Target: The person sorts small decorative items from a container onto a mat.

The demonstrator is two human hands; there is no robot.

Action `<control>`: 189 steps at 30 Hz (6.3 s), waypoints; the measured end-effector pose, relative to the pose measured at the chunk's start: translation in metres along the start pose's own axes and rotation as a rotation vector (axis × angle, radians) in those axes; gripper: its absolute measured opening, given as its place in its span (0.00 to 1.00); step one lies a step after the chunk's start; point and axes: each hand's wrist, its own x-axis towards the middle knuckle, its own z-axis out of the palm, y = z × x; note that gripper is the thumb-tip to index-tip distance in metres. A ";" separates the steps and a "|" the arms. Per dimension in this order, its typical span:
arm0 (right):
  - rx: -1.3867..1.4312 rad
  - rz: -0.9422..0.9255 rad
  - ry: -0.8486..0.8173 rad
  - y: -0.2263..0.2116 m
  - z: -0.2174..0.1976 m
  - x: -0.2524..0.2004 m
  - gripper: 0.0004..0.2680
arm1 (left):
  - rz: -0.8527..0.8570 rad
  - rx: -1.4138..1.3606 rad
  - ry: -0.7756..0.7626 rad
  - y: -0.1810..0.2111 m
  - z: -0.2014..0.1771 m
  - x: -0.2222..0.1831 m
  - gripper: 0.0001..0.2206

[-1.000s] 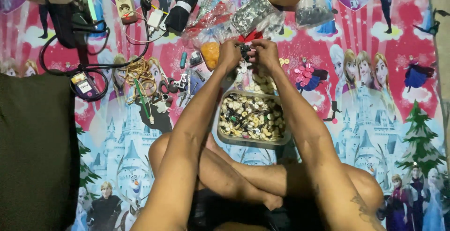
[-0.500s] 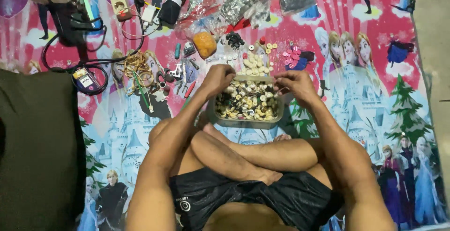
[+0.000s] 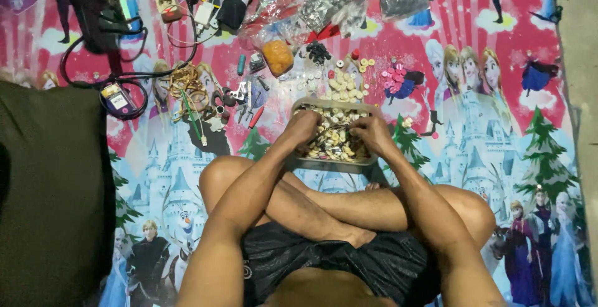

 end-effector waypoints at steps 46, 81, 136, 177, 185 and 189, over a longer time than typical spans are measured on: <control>0.804 0.361 -0.100 -0.019 0.022 0.013 0.05 | 0.020 0.029 -0.203 0.033 -0.017 -0.008 0.10; 0.822 0.160 0.203 -0.043 -0.050 0.052 0.09 | 0.009 -0.743 0.325 0.078 -0.061 -0.023 0.04; 0.060 -0.023 0.096 0.041 0.034 0.032 0.05 | 0.078 0.084 -0.026 0.012 0.021 0.019 0.12; -0.067 0.117 0.096 -0.013 -0.025 0.008 0.07 | 0.162 -0.233 0.143 0.049 0.008 0.010 0.09; -0.396 0.044 -0.039 0.033 -0.004 0.015 0.07 | 0.458 0.234 0.110 0.067 0.034 -0.008 0.09; -0.383 0.040 0.014 0.022 -0.018 0.014 0.06 | 0.581 0.426 0.225 0.073 0.052 -0.004 0.10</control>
